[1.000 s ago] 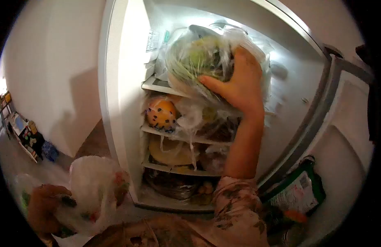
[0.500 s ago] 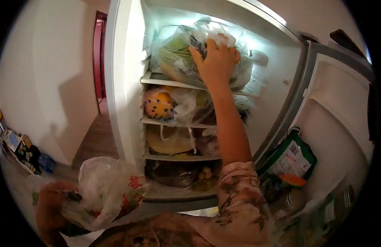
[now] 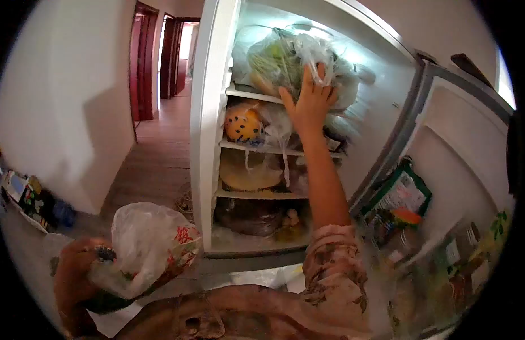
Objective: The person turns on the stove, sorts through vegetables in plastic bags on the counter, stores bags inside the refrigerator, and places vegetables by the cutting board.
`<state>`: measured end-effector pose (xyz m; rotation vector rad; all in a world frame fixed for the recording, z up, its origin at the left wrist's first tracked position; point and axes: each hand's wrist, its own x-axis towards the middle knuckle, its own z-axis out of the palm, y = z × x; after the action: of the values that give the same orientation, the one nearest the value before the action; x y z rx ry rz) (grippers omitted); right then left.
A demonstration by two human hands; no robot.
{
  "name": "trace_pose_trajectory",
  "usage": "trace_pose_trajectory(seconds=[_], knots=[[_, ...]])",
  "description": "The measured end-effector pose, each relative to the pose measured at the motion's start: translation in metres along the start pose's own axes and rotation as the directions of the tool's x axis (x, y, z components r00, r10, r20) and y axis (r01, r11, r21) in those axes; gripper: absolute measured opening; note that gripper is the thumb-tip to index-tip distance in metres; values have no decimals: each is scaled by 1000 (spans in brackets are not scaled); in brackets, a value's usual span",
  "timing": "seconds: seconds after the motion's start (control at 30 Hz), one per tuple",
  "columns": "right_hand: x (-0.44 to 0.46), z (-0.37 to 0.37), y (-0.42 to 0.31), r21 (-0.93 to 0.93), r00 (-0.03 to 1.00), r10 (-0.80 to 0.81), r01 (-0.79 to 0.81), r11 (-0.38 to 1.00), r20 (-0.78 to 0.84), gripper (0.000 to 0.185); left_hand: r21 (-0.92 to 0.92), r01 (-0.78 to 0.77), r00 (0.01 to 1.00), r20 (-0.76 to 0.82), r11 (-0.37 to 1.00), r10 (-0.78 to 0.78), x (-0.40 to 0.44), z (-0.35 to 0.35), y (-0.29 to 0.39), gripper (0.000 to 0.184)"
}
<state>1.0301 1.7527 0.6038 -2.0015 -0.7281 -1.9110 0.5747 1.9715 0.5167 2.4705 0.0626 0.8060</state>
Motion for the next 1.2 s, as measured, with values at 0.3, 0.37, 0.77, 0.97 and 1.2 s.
trace_pose_trajectory(seconds=[0.3,0.37,0.77,0.97,1.2], knots=[[-104,-180,-56,-25,986,110,-108,994,127,59,-165,-236,961,106,958,255,8,2,-88,12],[-120,-261,-53,-121,989,149,-150,981,-13,49,-205,-205,972,75,957,224,8,4,-77,13],[-220,-614,71,49,306,745,-910,412,-593,74,155,102,995,1,983,-104,-92,64,-164,27],[-288,-631,110,188,297,932,-923,336,-209,71,176,246,961,84,953,-263,-139,80,-138,26],[-276,-582,27,-145,650,715,-757,637,-256,55,100,222,955,179,970,-237,-132,66,-96,22]])
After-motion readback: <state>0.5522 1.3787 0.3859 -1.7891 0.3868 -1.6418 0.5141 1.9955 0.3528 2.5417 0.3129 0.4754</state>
